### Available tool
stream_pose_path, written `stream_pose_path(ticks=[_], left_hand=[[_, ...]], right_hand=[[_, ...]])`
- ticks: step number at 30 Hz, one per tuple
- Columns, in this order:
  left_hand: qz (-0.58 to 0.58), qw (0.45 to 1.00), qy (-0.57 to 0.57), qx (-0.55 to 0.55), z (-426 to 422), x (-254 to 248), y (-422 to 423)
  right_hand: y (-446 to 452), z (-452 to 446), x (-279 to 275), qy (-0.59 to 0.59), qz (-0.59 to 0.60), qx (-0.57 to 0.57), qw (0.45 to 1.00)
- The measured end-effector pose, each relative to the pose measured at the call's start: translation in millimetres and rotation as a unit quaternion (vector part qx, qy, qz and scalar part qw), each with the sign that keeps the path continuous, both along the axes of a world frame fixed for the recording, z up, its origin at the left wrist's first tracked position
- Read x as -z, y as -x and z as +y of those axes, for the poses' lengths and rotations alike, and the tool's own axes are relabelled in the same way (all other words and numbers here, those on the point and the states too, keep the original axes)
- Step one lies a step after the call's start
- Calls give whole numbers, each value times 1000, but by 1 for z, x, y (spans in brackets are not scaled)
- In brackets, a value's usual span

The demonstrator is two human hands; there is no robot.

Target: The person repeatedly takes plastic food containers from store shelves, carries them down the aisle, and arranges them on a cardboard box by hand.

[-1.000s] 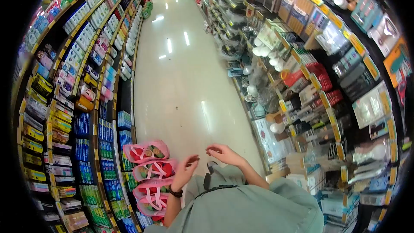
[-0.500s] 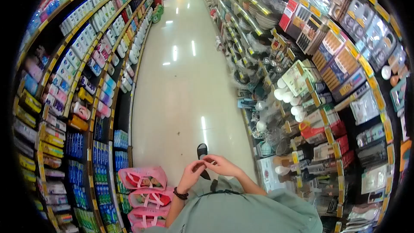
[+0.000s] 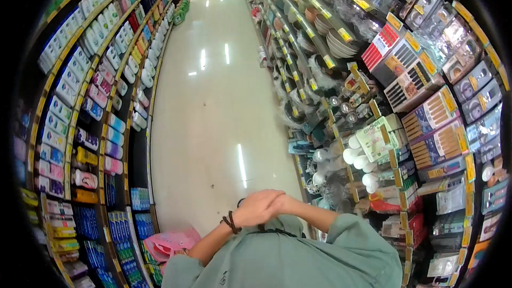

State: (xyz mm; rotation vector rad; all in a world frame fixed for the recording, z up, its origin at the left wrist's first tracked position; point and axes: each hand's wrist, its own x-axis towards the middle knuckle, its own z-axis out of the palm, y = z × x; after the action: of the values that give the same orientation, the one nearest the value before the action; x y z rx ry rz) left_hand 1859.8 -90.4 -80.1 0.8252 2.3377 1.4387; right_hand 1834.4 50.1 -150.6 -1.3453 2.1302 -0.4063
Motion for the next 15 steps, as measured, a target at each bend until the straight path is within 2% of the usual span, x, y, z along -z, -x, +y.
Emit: stream_pose_path(ticks=[4,5,8,9,12,14,15], left_hand=[[185,982,17,39,14,0,48],[200,979,33,20,10,1,64],[81,993,86,19,-11,4,121],[73,992,99,0,-20,12,142],[246,955,162,27,-71,65,218],[112,966,226,-57,-108,64,272],[-92,928,328,-151,-124,54,302]], right_hand=[[47,-7,25,101,52,49,992],[66,-10,34,123,68,53,989],[130,-23,69,192,109,54,974],[153,-28,77,205,109,57,971],[215,-34,69,192,44,82,977],[276,-27,3,138,86,81,983],[305,-26,-42,79,103,93,987]])
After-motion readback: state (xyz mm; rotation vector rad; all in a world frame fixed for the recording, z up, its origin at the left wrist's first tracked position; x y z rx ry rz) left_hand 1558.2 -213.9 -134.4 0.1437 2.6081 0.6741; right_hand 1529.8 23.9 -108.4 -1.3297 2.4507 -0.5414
